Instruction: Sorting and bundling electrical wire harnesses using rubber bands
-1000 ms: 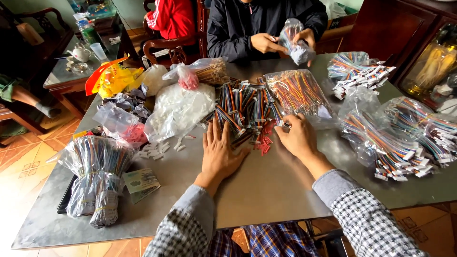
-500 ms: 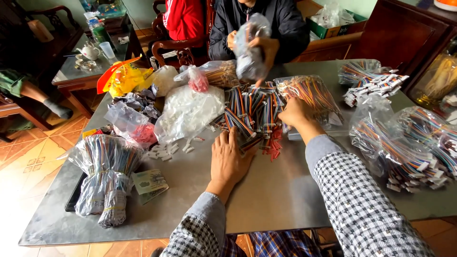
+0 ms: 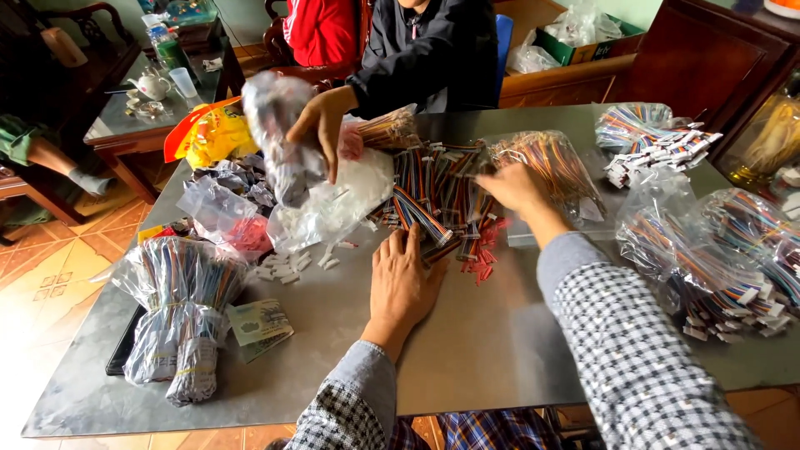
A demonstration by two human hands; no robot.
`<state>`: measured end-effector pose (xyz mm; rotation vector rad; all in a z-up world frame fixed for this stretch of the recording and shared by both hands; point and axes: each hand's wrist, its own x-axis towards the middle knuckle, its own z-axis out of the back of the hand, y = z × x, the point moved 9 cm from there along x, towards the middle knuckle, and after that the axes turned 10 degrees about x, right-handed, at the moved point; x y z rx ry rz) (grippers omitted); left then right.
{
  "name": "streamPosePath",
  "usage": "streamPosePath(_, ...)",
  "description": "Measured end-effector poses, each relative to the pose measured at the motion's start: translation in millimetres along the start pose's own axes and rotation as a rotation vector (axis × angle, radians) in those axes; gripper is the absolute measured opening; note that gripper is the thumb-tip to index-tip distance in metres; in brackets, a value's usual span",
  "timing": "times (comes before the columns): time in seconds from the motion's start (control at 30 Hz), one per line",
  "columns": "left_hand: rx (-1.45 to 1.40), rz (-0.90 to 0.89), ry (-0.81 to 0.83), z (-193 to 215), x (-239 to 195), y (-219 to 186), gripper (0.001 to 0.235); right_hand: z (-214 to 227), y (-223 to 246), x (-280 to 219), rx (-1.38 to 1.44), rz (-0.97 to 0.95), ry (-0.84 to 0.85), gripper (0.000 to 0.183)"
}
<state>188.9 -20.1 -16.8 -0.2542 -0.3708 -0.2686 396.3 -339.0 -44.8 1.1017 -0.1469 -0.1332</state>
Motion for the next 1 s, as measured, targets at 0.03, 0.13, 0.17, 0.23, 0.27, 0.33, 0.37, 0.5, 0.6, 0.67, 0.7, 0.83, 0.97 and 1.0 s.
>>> streamPosePath(0.03, -0.003, 0.000, 0.002, 1.5, -0.6, -0.9, 0.101, 15.6, -10.8, -3.1, -0.003, -0.003, -0.001, 0.065)
streamPosePath(0.13, -0.016, 0.014, 0.011, 10.7, 1.0, 2.1, 0.093, 50.9, -8.8, -14.5, -0.562, 0.127, -0.073, 0.066)
streamPosePath(0.17, -0.012, 0.020, 0.021, 11.2, 0.3, 0.5, 0.089, 57.9, -1.5, -25.0, -0.526, 0.209, -0.114, 0.050)
streamPosePath(0.23, -0.010, 0.025, 0.028, 10.4, 1.2, -2.5, 0.087, 57.7, 12.0, -59.9, -0.490, 0.292, -0.158, 0.034)
streamPosePath(0.27, -0.016, 0.070, -0.028, 14.2, 2.3, 0.9, 0.087, 44.8, 19.5, -83.9, -0.226, 0.326, -0.066, 0.036)
streamPosePath(0.33, -0.024, 0.120, -0.077, 9.0, 2.2, 9.1, 0.087, 20.5, 37.9, -141.3, 0.037, 0.350, 0.032, 0.041)
streamPosePath(0.37, -0.040, 0.146, -0.105, 4.4, 2.6, 16.3, 0.087, -1.3, 39.3, -171.3, 0.149, 0.216, 0.169, 0.034)
streamPosePath(0.5, -0.147, 0.186, -0.138, -10.7, -2.3, 29.0, 0.037, -50.3, 46.6, -267.8, 0.484, -0.114, 0.659, 0.036)
streamPosePath(0.6, -0.100, 0.087, -0.154, -17.9, 0.8, 21.5, 0.024, -43.3, 51.9, -231.5, 0.519, -0.041, 0.539, 0.039)
streamPosePath(0.67, -0.096, -0.001, -0.119, -14.2, -0.3, 11.2, 0.021, -38.8, 35.8, -198.7, 0.507, -0.006, 0.490, 0.038)
streamPosePath(0.7, -0.089, -0.086, -0.089, -12.7, 1.7, 3.2, 0.021, -34.6, 30.8, -178.6, 0.494, 0.033, 0.444, 0.037)
streamPosePath(0.83, -0.068, -0.186, -0.028, 2.4, -2.0, -13.5, 0.030, -36.9, 32.8, -136.8, 0.454, 0.060, 0.402, 0.027)
streamPosePath(0.97, -0.087, -0.289, -0.015, 17.7, -6.7, -28.3, 0.053, -39.3, 29.2, -103.4, 0.411, 0.050, 0.344, 0.025)
streamPosePath(1.0, -0.093, -0.301, -0.013, 18.4, -7.5, -30.8, 0.058, -39.5, 29.2, -96.4, 0.412, 0.047, 0.330, 0.024)
